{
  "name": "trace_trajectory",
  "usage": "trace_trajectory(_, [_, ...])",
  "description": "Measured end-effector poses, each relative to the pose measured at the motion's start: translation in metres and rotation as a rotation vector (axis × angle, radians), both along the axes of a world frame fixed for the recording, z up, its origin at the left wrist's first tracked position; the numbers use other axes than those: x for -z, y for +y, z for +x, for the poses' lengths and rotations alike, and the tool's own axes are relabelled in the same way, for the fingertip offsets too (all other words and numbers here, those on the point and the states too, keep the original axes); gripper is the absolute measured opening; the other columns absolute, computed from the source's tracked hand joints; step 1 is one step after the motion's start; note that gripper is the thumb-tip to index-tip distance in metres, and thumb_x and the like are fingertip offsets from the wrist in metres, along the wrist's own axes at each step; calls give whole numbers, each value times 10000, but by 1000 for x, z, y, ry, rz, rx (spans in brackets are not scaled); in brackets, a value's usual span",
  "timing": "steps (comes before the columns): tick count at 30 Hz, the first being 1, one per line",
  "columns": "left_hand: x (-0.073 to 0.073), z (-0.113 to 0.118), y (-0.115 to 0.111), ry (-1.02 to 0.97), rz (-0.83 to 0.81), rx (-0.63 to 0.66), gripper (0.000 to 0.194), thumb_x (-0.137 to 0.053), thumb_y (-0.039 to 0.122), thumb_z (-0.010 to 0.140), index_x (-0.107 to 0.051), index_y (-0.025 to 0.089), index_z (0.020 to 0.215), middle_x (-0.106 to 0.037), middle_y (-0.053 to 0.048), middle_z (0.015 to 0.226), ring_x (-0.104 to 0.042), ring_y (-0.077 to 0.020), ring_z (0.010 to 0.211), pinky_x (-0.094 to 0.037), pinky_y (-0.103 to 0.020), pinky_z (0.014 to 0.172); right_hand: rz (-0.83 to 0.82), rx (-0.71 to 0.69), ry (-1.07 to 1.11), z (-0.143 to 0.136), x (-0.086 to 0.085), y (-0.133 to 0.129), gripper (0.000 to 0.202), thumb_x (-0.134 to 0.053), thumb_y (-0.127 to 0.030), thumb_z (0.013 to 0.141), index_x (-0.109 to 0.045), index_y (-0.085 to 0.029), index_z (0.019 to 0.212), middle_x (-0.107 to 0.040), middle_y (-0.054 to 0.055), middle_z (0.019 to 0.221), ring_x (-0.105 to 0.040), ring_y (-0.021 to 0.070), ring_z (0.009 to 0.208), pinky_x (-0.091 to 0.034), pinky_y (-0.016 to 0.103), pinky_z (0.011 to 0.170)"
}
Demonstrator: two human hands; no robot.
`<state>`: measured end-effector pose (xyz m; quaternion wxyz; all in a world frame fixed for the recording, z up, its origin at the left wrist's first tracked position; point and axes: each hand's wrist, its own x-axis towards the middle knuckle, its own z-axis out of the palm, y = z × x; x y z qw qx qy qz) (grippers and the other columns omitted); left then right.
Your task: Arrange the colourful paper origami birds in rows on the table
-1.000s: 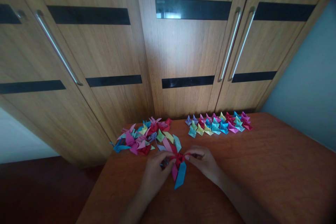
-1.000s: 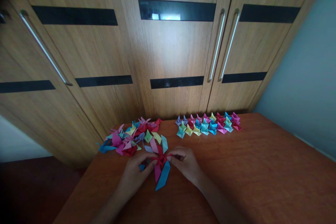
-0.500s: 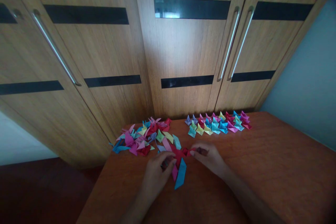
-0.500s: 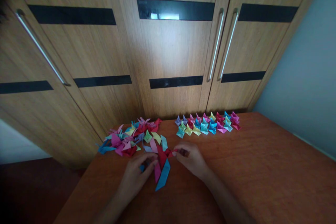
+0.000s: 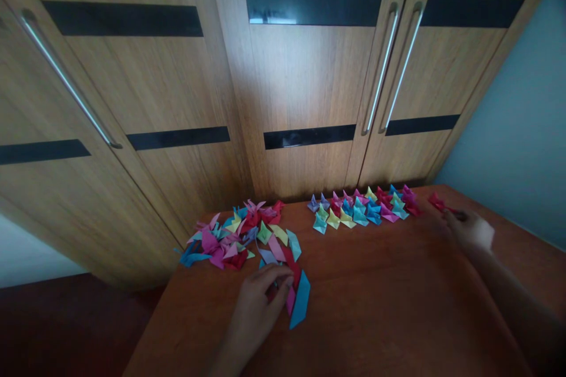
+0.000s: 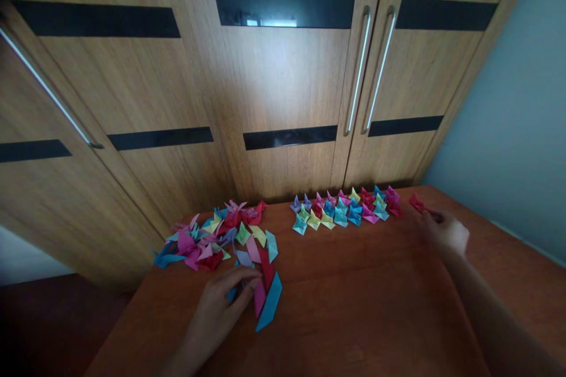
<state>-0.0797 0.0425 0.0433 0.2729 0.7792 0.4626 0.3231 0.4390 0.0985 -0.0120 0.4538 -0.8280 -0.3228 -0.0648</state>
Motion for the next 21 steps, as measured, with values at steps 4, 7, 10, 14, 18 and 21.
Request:
trace_trajectory(4, [3, -2, 2, 17, 12, -2, 169, -510, 277, 883, -677, 246, 886, -690, -18, 845, -625, -156, 749, -483, -237, 693, -344, 35, 128, 17, 13, 9, 235, -736, -382, 617, -738, -176, 731, -665, 223, 783, -617, 297, 720, -322, 383, 559])
trace_trajectory(7, [3, -2, 2, 23, 12, 2, 177, -499, 269, 889, -674, 240, 886, -687, -15, 838, -625, -153, 752, -482, -234, 696, -546, 18, 63, 17, 18, 18, 415, -638, -460, 718, -714, -187, 1021, -654, 247, 964, -619, 335, 870, -370, 381, 603])
trace_trajectory(10, [1, -1, 3, 28, 12, 7, 191, -485, 263, 894, -672, 231, 883, -684, -16, 838, -625, -153, 757, -480, -238, 706, -666, 18, -1, 16, 22, 25, 475, -523, -505, 793, -645, -226, 1157, -634, 220, 1076, -600, 344, 965, -407, 383, 670])
trace_trajectory(14, [-1, -1, 2, 37, -7, 6, 195, -484, 271, 896, -672, 227, 875, -679, -16, 826, -619, -151, 742, -479, -238, 699, -706, -12, -13, 17, 23, 28, 485, -497, -541, 797, -635, -253, 1162, -620, 208, 1116, -578, 356, 1011, -406, 394, 696])
trace_trajectory(18, [0, -3, 2, 23, -11, 7, 184, -489, 274, 898, -668, 231, 885, -676, -11, 827, -616, -147, 737, -474, -234, 695, -729, -36, -34, 17, 23, 30, 490, -495, -539, 804, -632, -244, 1171, -615, 216, 1106, -583, 347, 985, -378, 387, 667])
trace_trajectory(21, [2, -3, 3, 21, -20, 10, 178, -490, 275, 902, -663, 235, 896, -675, -7, 838, -617, -143, 747, -470, -231, 704, -723, -41, -29, 16, 23, 32, 485, -519, -527, 796, -637, -239, 1168, -613, 230, 1096, -590, 335, 950, -355, 392, 648])
